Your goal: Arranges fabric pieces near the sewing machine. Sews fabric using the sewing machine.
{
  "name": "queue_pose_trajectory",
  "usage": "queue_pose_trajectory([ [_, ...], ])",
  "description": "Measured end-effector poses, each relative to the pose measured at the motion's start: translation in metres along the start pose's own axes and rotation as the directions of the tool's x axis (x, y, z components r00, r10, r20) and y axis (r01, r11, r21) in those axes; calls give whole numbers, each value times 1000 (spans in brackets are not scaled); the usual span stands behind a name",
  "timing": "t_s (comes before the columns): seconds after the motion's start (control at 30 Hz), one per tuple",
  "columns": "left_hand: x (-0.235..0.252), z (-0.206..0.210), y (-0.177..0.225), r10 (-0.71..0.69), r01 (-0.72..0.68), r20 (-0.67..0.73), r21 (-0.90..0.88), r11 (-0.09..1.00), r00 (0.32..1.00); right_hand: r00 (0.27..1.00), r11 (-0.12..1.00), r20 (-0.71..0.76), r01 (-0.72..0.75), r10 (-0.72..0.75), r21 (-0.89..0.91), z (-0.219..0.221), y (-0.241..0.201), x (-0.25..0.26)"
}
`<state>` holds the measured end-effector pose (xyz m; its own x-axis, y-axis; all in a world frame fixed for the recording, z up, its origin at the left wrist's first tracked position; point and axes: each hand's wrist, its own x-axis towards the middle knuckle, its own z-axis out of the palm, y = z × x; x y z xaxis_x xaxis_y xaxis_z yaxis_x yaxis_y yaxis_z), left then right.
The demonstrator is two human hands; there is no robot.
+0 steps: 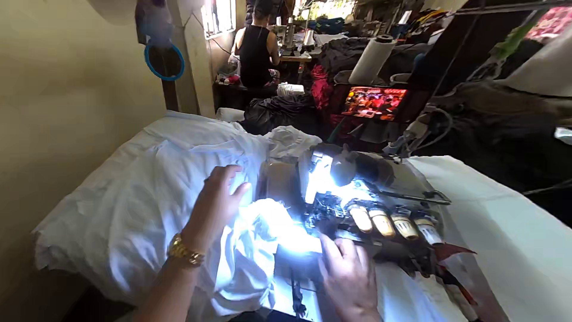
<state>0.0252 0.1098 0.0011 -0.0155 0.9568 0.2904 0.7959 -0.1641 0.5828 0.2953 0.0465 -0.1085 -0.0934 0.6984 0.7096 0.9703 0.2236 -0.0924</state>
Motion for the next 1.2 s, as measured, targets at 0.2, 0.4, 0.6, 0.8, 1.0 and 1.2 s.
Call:
queue_pose_trajectory([
  [0.2, -85, -53, -80, -408, 423, -116, 170, 890, 905, 887, 986, 460, -103, 33, 127, -39, -10, -21],
  [0.4, -102, -25, -97, -612, 581, 190, 198, 790, 768, 839, 674, 525, -305, -144, 672, -70, -76, -23],
  [0.6, -101, -32, -100, -578, 577, -15, 93, 811, 816, 702, 554, 712, -593, 0, 584, -24, -128, -2],
  [0.8, -97, -28, -116, -505, 526, 174, -107, 844, 845, 707, 879, 703, -380, 76, 287, 6, -142, -1],
  [1.0, -89, -36, -112, -607, 588, 268, 157, 793, 748, 686, -27, 720, -722, 105, 692, -2, -121, -21],
  [1.2, -91, -58, -118, -455, 457, 68, -244, 855, 888, 516, -811, 845, -429, 142, 398, -52, -118, 9],
])
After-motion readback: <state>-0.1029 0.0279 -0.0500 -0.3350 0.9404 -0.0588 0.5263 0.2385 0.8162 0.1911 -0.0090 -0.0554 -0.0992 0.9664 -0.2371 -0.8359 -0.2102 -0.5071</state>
